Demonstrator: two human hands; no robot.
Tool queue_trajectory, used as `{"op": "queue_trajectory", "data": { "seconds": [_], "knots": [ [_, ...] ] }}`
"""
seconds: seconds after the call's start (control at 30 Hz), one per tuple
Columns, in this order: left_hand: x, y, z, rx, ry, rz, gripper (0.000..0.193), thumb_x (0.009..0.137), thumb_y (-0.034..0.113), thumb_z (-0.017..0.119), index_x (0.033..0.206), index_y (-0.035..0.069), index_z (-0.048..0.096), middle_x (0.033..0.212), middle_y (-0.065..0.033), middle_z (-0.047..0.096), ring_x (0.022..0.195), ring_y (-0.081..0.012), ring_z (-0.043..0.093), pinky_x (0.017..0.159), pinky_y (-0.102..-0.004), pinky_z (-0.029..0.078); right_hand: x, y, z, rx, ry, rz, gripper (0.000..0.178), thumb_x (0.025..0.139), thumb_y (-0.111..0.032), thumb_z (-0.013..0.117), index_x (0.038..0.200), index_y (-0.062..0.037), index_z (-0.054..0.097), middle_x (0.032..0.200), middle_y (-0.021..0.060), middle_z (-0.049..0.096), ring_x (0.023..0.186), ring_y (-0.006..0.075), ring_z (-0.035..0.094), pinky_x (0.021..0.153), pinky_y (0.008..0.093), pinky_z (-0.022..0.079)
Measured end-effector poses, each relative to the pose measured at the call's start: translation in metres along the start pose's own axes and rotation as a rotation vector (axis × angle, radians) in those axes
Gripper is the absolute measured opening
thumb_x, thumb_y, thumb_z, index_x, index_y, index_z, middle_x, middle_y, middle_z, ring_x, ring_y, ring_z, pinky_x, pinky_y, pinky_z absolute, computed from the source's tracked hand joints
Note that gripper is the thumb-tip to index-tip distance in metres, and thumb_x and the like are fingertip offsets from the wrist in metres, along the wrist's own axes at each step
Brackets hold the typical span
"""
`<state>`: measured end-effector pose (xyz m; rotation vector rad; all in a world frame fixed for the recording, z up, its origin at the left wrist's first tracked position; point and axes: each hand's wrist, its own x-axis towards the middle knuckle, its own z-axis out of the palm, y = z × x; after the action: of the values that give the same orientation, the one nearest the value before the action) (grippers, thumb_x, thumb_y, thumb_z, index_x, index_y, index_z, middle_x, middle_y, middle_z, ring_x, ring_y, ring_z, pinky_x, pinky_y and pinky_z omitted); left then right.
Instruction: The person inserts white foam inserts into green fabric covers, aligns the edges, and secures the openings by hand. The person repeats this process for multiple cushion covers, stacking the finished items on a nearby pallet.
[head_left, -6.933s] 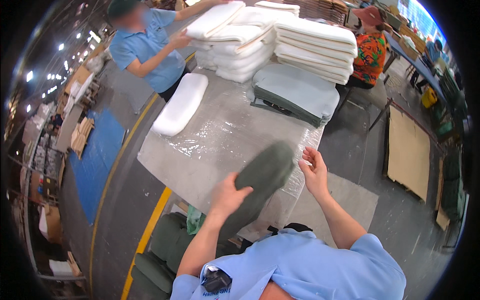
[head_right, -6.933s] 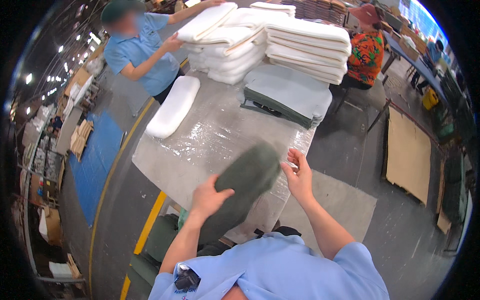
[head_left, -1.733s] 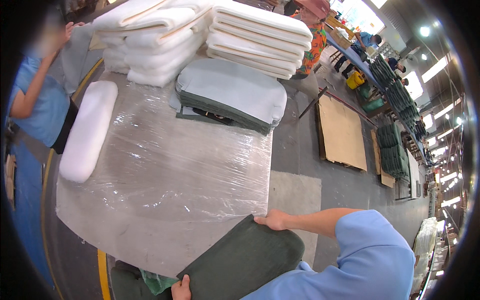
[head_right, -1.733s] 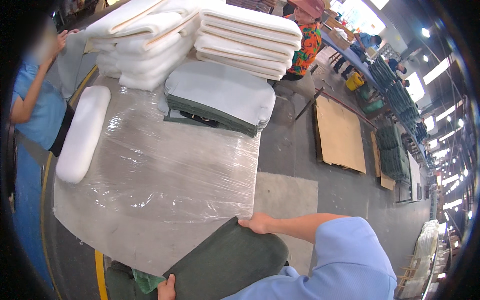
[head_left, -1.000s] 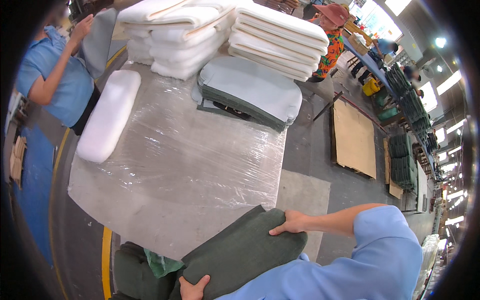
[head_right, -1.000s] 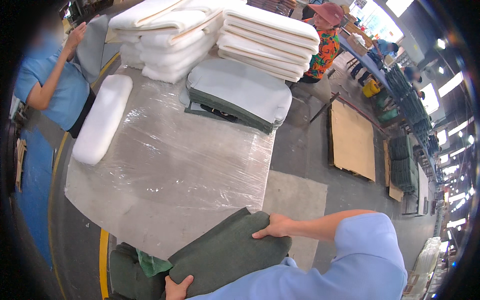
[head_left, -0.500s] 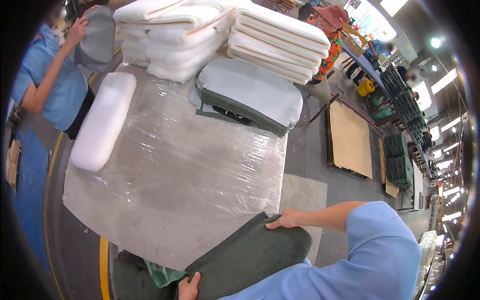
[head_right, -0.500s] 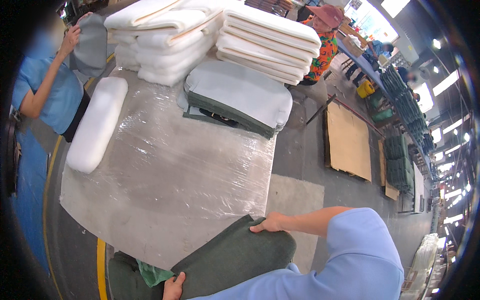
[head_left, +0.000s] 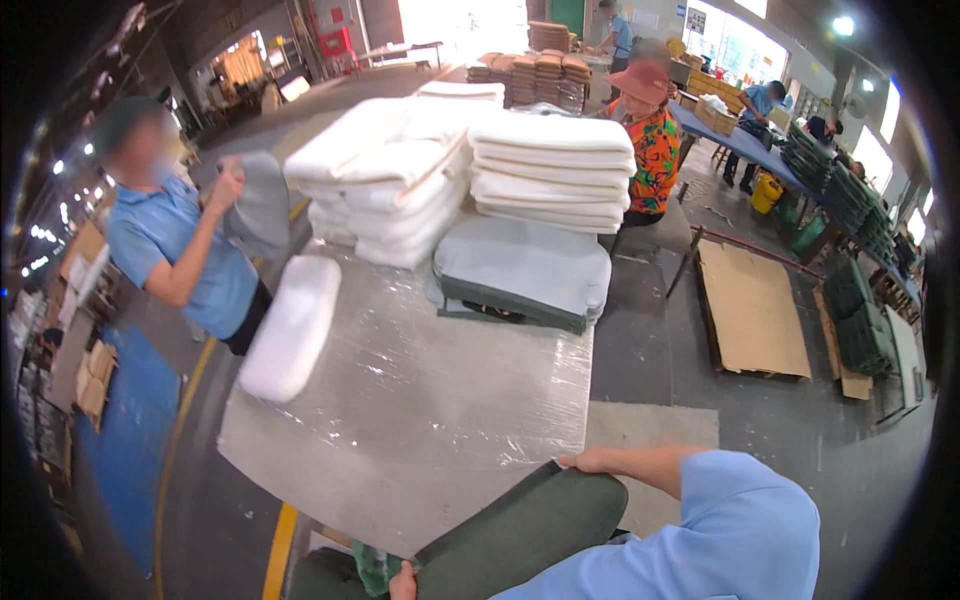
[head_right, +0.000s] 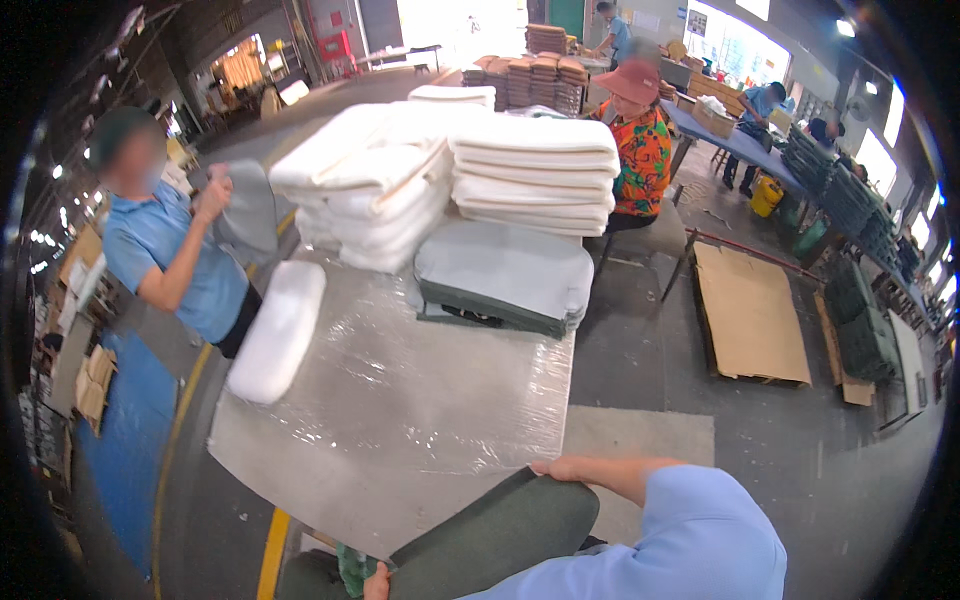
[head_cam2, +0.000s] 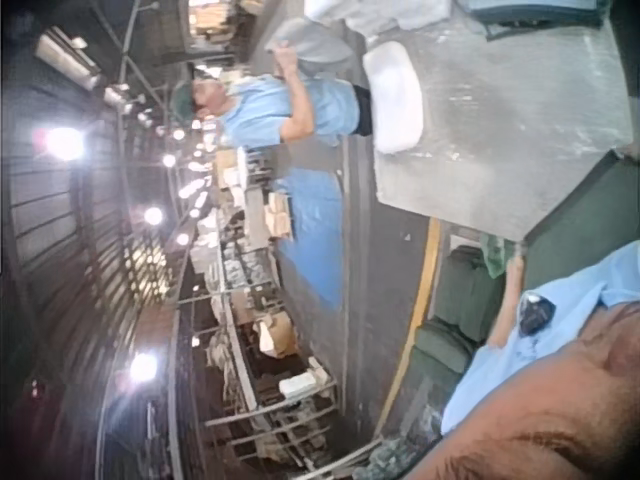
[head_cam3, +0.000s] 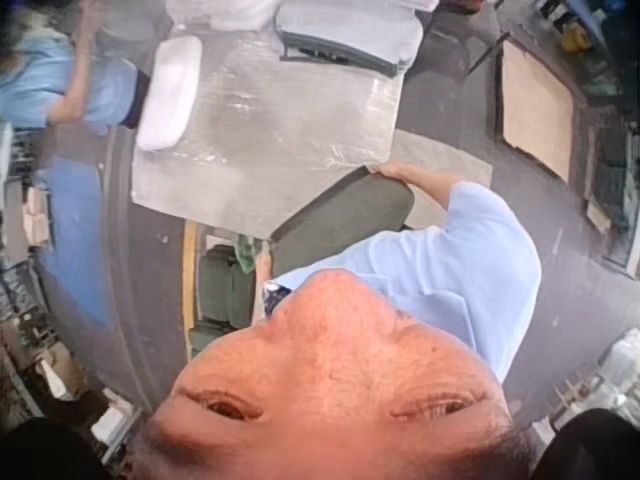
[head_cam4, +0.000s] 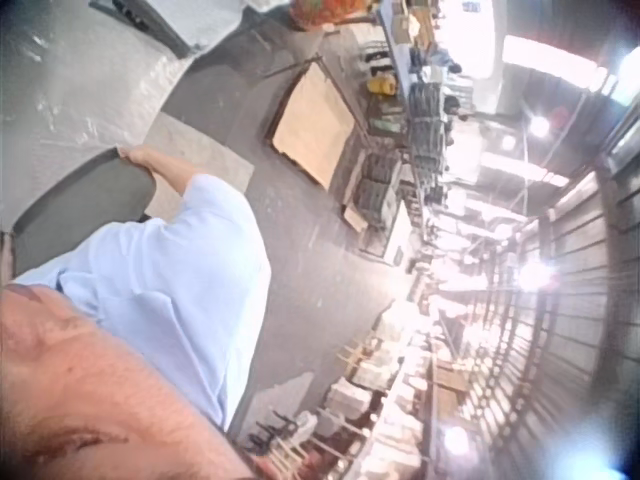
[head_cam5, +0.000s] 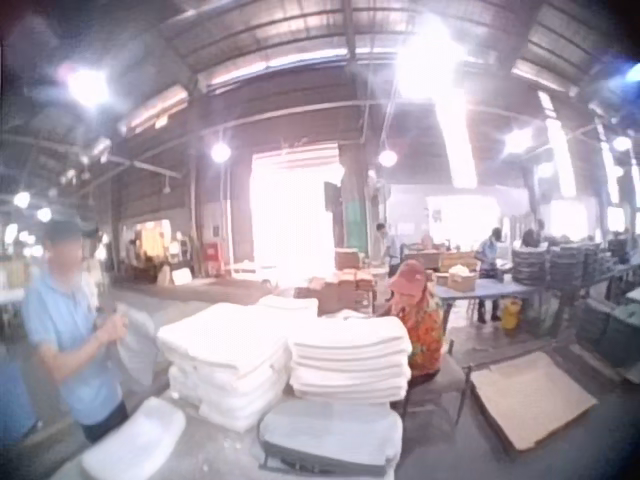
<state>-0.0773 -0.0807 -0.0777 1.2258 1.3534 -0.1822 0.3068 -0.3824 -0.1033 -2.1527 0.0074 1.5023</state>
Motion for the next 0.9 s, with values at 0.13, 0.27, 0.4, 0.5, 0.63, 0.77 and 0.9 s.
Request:
{"op": "queue_trajectory", "data": {
  "seconds": [0.13,0.27,0.4,0.5,0.63,0.77,0.9],
  "knots": [
    [-0.025,-0.008,-0.012,-0.196,0.069,0.049,0.088,0.101,0.071,0.051,0.141,-0.007,0.059,0.140,-0.0272,0.062,0.134,-0.0396,0.055,0.116,-0.0433,0.041,-0.043,0.013,-0.022,0.223,0.121,-0.115,0.061,0.104,-0.059,0.060,0.128,-0.0035,0.072,0.133,0.0131,0.070,0.120,0.0250,0.064,0.106,0.0418,0.049],
    [-0.043,-0.012,-0.005,-0.390,0.026,0.059,0.085,0.103,0.070,0.049,0.139,-0.006,0.060,0.136,-0.0251,0.064,0.130,-0.0376,0.058,0.113,-0.0443,0.044,-0.066,0.052,0.005,0.702,0.199,-0.436,0.058,0.107,-0.056,0.055,0.113,-0.0018,0.076,0.128,0.0122,0.071,0.112,0.0236,0.065,0.097,0.0384,0.053],
    [-0.056,-0.008,0.003,-0.585,-0.013,0.112,0.082,0.104,0.069,0.046,0.137,-0.005,0.060,0.132,-0.0230,0.066,0.125,-0.0356,0.061,0.109,-0.0453,0.047,-0.063,0.033,0.020,1.142,0.097,-0.480,0.064,0.110,-0.055,0.048,0.099,0.0010,0.076,0.116,0.0126,0.074,0.102,0.0228,0.067,0.089,0.0385,0.055],
    [-0.063,-0.009,0.007,-0.760,-0.038,0.173,0.081,0.105,0.069,0.044,0.136,-0.004,0.061,0.129,-0.0214,0.067,0.122,-0.0341,0.063,0.107,-0.0461,0.049,-0.066,0.002,0.003,1.041,0.001,-0.533,0.069,0.110,-0.058,0.047,0.099,0.0034,0.077,0.098,0.0147,0.077,0.088,0.0199,0.070,0.082,0.0351,0.056],
    [-0.068,-0.010,0.015,-0.933,-0.050,0.301,0.079,0.107,0.068,0.041,0.134,-0.003,0.061,0.126,-0.0193,0.069,0.118,-0.0322,0.066,0.104,-0.0471,0.051,-0.047,-0.058,-0.026,1.069,0.086,-0.626,0.081,0.109,-0.068,0.037,0.086,0.0007,0.074,0.085,0.0157,0.075,0.075,0.0210,0.067,0.072,0.0360,0.056],
    [-0.058,-0.004,0.054,-0.919,0.105,0.261,0.077,0.109,0.065,0.034,0.136,0.000,0.065,0.134,-0.0179,0.067,0.126,-0.0336,0.062,0.110,-0.0491,0.048,-0.005,-0.093,-0.039,1.105,0.121,-0.636,0.083,0.107,-0.073,0.034,0.077,-0.0034,0.069,0.079,0.0135,0.074,0.065,0.0202,0.065,0.065,0.0355,0.055],
    [-0.049,0.011,0.078,-0.956,0.077,0.300,0.065,0.112,0.052,0.035,0.129,-0.002,0.068,0.124,-0.0146,0.070,0.122,-0.0293,0.063,0.108,-0.0432,0.048,0.030,-0.082,-0.050,1.064,0.205,-0.619,0.082,0.109,-0.068,0.035,0.074,-0.0016,0.067,0.073,0.0159,0.070,0.065,0.0222,0.064,0.066,0.0366,0.054]
  ]
}}
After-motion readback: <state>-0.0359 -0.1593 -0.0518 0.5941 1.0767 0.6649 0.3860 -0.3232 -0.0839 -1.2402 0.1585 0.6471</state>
